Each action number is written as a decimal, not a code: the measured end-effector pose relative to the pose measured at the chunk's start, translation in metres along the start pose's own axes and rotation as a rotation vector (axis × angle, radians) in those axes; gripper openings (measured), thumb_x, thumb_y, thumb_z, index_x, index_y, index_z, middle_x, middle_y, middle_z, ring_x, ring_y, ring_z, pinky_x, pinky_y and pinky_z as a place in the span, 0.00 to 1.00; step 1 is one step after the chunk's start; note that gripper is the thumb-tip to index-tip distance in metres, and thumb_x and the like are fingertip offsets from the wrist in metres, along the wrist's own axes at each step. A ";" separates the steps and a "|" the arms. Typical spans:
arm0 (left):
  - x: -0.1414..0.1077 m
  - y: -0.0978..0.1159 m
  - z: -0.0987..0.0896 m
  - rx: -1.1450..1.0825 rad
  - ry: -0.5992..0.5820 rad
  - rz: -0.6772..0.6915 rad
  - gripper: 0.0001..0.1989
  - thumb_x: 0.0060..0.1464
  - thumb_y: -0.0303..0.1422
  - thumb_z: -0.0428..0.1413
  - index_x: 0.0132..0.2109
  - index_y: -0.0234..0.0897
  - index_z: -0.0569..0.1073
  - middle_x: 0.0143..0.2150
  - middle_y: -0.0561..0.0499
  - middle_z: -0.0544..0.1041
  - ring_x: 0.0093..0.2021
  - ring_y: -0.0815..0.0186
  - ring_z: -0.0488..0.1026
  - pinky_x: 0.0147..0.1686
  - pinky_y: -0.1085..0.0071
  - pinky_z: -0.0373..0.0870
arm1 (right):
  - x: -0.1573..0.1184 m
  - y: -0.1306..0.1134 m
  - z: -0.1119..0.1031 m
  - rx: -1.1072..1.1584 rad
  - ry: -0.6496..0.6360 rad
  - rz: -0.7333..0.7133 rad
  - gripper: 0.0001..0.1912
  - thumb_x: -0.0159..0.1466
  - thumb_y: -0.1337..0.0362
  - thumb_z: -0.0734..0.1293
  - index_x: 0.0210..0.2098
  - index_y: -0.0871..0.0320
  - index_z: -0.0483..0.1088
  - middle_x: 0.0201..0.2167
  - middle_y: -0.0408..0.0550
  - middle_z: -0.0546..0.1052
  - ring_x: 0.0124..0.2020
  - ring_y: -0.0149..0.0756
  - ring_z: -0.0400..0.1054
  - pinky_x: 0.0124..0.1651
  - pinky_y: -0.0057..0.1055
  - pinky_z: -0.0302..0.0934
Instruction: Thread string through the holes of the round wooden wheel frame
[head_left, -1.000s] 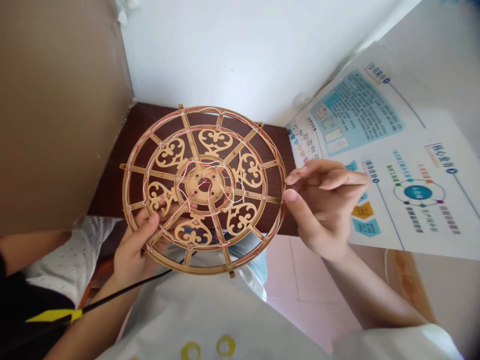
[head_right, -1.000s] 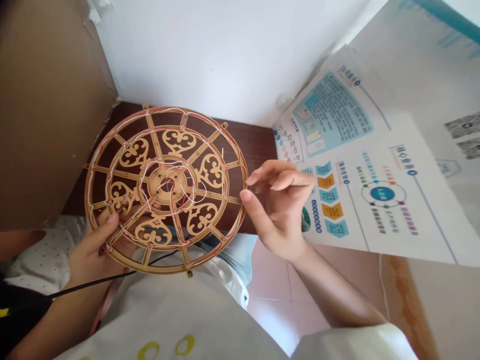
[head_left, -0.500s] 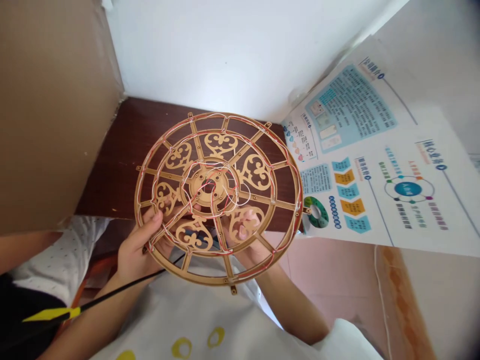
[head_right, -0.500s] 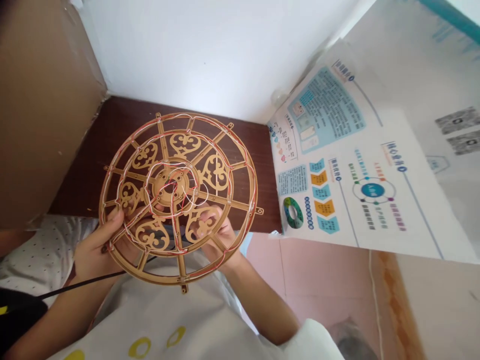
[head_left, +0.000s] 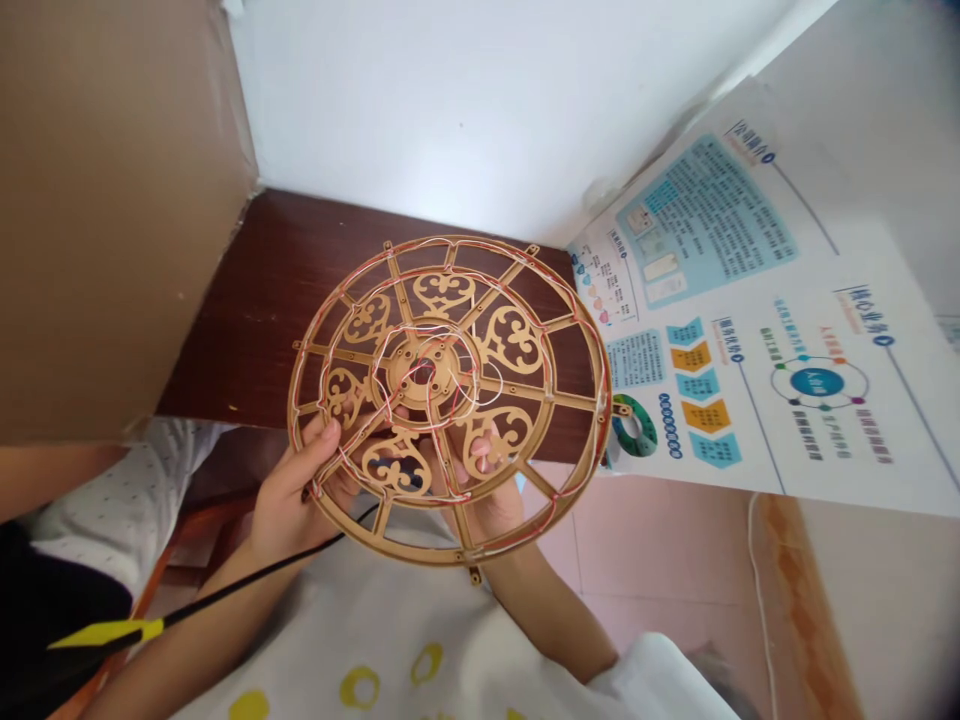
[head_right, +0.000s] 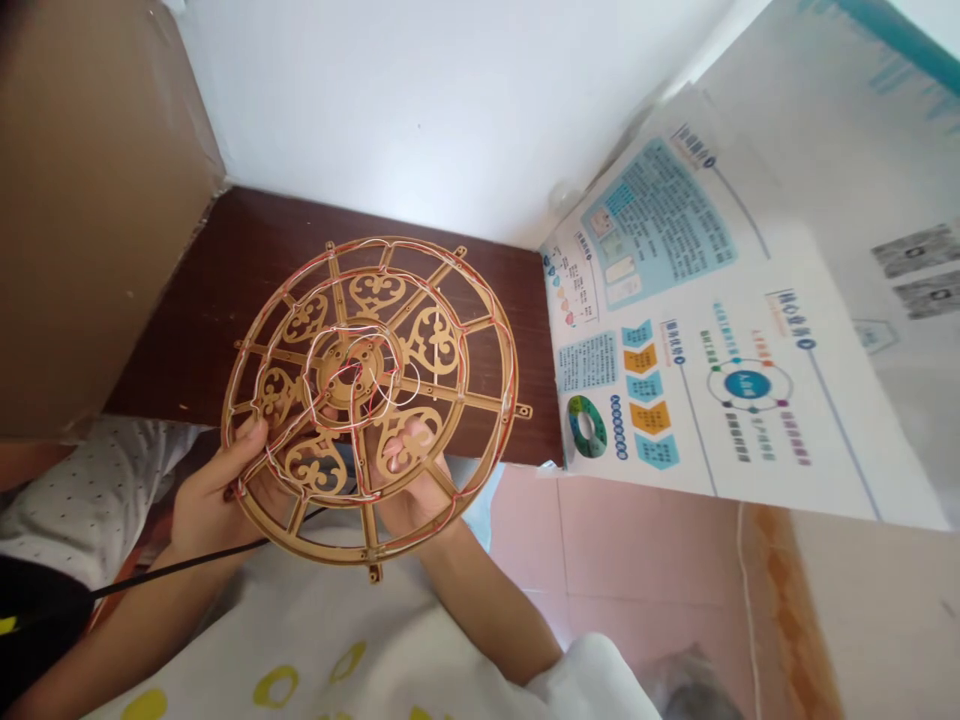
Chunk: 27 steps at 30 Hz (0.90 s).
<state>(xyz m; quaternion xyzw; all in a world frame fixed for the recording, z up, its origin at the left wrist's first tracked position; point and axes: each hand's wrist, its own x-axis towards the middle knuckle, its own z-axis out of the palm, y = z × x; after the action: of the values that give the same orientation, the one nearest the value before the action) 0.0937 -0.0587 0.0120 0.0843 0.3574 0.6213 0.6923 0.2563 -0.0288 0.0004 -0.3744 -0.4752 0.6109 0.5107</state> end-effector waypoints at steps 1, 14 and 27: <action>0.000 -0.002 0.000 0.009 0.006 0.019 0.16 0.63 0.35 0.64 0.57 0.44 0.82 0.54 0.46 0.86 0.62 0.50 0.80 0.64 0.55 0.77 | 0.001 -0.004 0.003 0.009 0.019 -0.005 0.28 0.65 0.29 0.60 0.31 0.45 0.69 0.23 0.44 0.70 0.35 0.51 0.76 0.47 0.53 0.73; 0.002 -0.005 0.002 0.073 0.069 0.040 0.13 0.64 0.38 0.63 0.54 0.45 0.84 0.54 0.47 0.86 0.63 0.45 0.78 0.59 0.54 0.81 | 0.020 -0.023 0.009 0.029 0.041 -0.074 0.28 0.71 0.35 0.54 0.35 0.47 0.73 0.22 0.46 0.70 0.34 0.51 0.74 0.43 0.49 0.74; 0.003 0.000 0.009 0.082 -0.053 -0.014 0.10 0.61 0.40 0.64 0.48 0.46 0.85 0.53 0.45 0.86 0.66 0.40 0.75 0.64 0.45 0.76 | -0.002 0.010 0.001 0.126 0.153 -0.152 0.22 0.62 0.37 0.73 0.36 0.45 0.65 0.30 0.42 0.73 0.39 0.47 0.77 0.48 0.47 0.74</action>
<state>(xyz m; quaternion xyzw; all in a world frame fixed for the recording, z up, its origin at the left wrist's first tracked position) 0.0989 -0.0531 0.0180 0.1265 0.3647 0.5989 0.7016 0.2530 -0.0309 -0.0090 -0.3500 -0.4226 0.5687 0.6128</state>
